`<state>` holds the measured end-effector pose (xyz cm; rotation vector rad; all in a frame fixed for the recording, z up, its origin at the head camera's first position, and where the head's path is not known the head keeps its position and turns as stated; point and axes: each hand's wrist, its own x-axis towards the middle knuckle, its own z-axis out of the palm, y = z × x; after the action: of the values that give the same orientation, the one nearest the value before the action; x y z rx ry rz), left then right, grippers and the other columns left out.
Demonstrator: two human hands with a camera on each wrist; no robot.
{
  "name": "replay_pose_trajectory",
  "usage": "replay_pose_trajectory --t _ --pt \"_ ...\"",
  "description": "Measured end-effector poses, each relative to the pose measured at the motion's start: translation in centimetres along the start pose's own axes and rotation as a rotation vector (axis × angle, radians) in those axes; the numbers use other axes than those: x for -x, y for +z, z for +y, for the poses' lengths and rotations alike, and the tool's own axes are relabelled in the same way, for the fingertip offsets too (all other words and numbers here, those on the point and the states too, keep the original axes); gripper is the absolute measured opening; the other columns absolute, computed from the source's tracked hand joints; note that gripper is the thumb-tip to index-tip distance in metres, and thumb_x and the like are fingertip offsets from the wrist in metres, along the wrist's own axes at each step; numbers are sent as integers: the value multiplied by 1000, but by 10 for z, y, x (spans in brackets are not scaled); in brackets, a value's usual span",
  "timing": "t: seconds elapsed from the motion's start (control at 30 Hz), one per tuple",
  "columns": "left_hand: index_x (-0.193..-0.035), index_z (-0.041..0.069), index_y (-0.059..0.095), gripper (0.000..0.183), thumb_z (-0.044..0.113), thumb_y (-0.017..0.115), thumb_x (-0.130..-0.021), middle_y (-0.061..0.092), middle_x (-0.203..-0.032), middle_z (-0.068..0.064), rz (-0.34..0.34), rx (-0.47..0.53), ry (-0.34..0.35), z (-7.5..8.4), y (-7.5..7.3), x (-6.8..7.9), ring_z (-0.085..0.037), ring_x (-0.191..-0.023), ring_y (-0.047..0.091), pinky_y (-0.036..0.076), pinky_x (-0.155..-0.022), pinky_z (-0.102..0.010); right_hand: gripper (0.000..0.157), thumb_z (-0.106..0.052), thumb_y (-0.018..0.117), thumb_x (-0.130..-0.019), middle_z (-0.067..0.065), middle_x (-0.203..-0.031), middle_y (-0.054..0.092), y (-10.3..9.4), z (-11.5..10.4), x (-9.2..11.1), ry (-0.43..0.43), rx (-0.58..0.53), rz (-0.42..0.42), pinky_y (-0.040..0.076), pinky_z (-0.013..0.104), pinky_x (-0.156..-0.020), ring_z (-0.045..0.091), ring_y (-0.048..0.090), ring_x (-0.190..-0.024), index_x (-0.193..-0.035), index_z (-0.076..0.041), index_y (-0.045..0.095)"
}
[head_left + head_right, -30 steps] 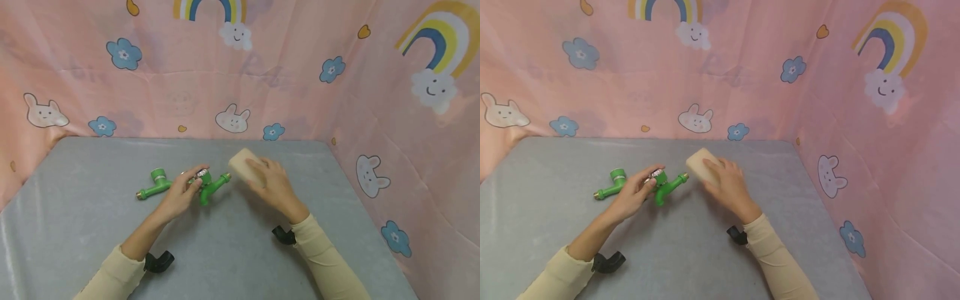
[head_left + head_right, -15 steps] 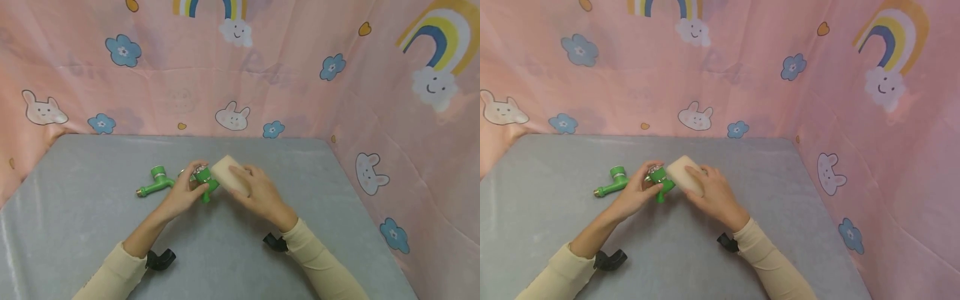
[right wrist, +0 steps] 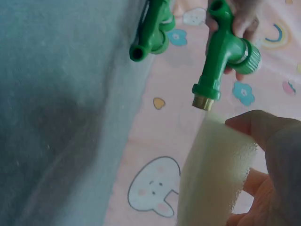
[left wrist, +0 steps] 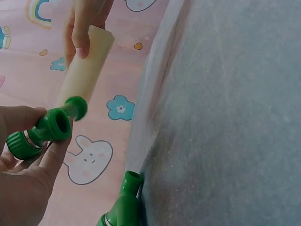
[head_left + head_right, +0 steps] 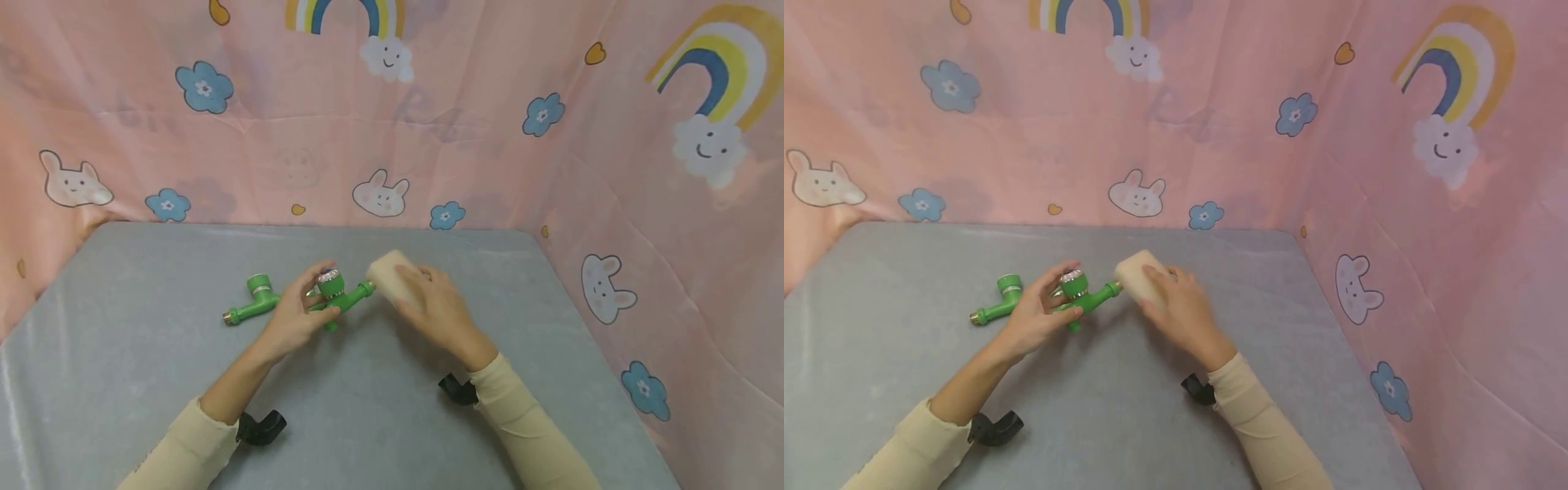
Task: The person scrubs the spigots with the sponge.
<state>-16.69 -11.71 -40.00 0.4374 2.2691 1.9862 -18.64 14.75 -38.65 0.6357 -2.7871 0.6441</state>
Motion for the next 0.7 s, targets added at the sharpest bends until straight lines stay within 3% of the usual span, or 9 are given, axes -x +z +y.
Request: replay_pose_trajectory --t 0.27,0.5,0.7 --pt "-150 7 38 68 -16 60 -90 44 -150 -29 2 -64 38 1 0 0 -52 -134 50 53 -102 -53 60 -33 69 -94 22 -137 58 -10 0 1 27 -53 17 51 55 -88 40 56 -118 -150 -22 51" --pt "-148 9 37 66 -15 59 -91 42 -149 -28 -20 -111 39 -1 2 1 -54 -132 50 53 -101 -54 60 -34 70 -93 21 -134 60 -2 -17 5 -93 -39 4 52 49 -83 37 59 -112 -148 -21 53" --pt "-148 13 39 65 -14 58 -92 44 -149 -29 -1 -116 24 0 2 2 -55 -129 52 56 -97 -53 56 -30 70 -92 26 -133 58 2 -14 4 -72 -43 9 53 56 -86 44 57 -116 -145 -18 56"
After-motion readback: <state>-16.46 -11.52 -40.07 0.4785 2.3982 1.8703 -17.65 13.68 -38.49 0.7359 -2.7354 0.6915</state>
